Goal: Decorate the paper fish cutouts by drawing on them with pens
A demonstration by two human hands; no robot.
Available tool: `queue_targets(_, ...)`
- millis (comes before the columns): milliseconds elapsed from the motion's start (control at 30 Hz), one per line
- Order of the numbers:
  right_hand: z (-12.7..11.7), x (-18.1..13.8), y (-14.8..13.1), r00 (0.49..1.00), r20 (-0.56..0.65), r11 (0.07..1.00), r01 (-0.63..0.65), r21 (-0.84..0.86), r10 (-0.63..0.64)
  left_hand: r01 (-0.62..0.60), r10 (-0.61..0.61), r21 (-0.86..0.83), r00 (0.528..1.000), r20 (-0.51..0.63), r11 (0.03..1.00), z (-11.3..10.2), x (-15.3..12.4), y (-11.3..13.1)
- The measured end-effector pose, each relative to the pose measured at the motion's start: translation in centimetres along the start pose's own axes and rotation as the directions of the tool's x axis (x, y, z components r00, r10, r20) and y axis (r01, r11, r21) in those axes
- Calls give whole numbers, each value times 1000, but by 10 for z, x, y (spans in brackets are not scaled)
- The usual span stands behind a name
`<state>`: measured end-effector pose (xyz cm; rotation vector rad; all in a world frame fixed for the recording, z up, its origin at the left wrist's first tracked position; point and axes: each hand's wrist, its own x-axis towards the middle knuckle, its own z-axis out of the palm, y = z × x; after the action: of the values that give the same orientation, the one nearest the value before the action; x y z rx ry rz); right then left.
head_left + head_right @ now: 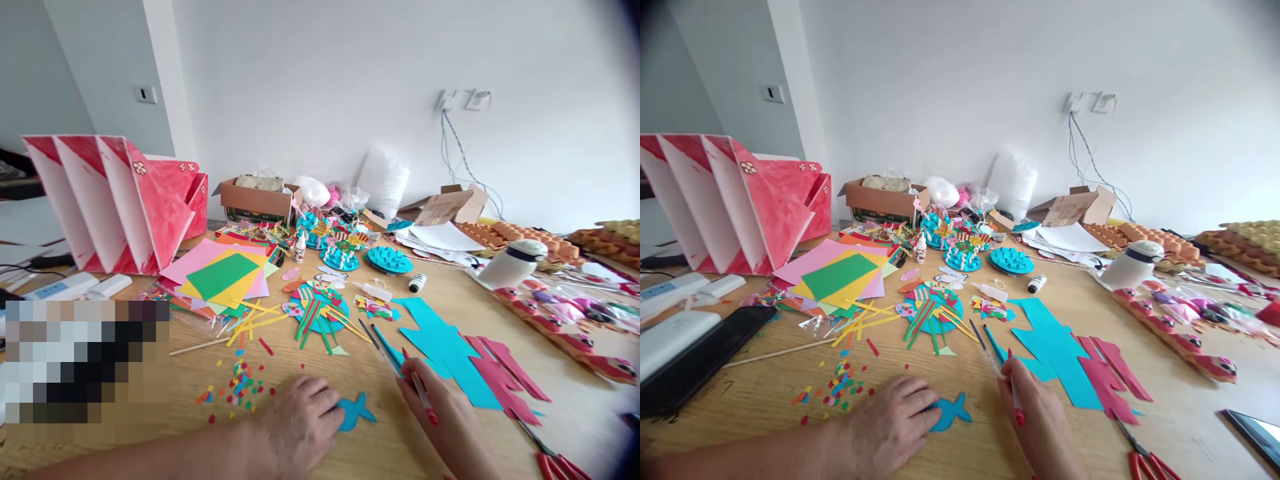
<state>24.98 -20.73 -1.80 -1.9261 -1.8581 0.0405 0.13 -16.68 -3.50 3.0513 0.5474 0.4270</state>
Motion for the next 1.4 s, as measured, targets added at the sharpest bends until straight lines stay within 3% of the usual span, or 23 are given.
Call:
queue_targets(200,0,0,8,998,57,983,-29,-179,39,0,-1,18,999,43,1000,-6,-2,2)
queue_targets(333,-3,3,11,995,77,977,-45,-209,62,-16,14,31,998,67,999,-7,-2,2)
queue_targets(433,-13,1,7,999,21,990,-35,-138,38,-27,24,42,997,72,999,-8,-3,1)
queue_targets(567,-30,-8,-10,992,-101,997,73,2,-72,-8,4,56,997,77,998,-9,-4,1)
queue_targets(700,-27,-19,-32,976,-145,961,189,204,-161,1,-5,68,998,60,998,-7,-3,1)
queue_targets(833,-15,-26,-48,994,-113,903,53,427,-5,33,-36,61,998,43,998,-8,-7,1)
queue_targets(967,-9,-26,-57,989,10,725,-115,679,147,6,-7,20,1000,24,1000,-12,-16,-2)
queue_targets(1067,-5,-27,-59,966,106,610,-231,758,235,1,-1,4,999,36,1000,-16,-21,-4)
queue_targets(1233,0,-30,-57,956,205,536,-289,793,211,-6,5,4,998,56,1000,-14,-22,-6)
queue_targets(1400,2,-21,-56,968,171,511,-243,825,184,12,-12,3,998,55,1000,-14,-16,-5)
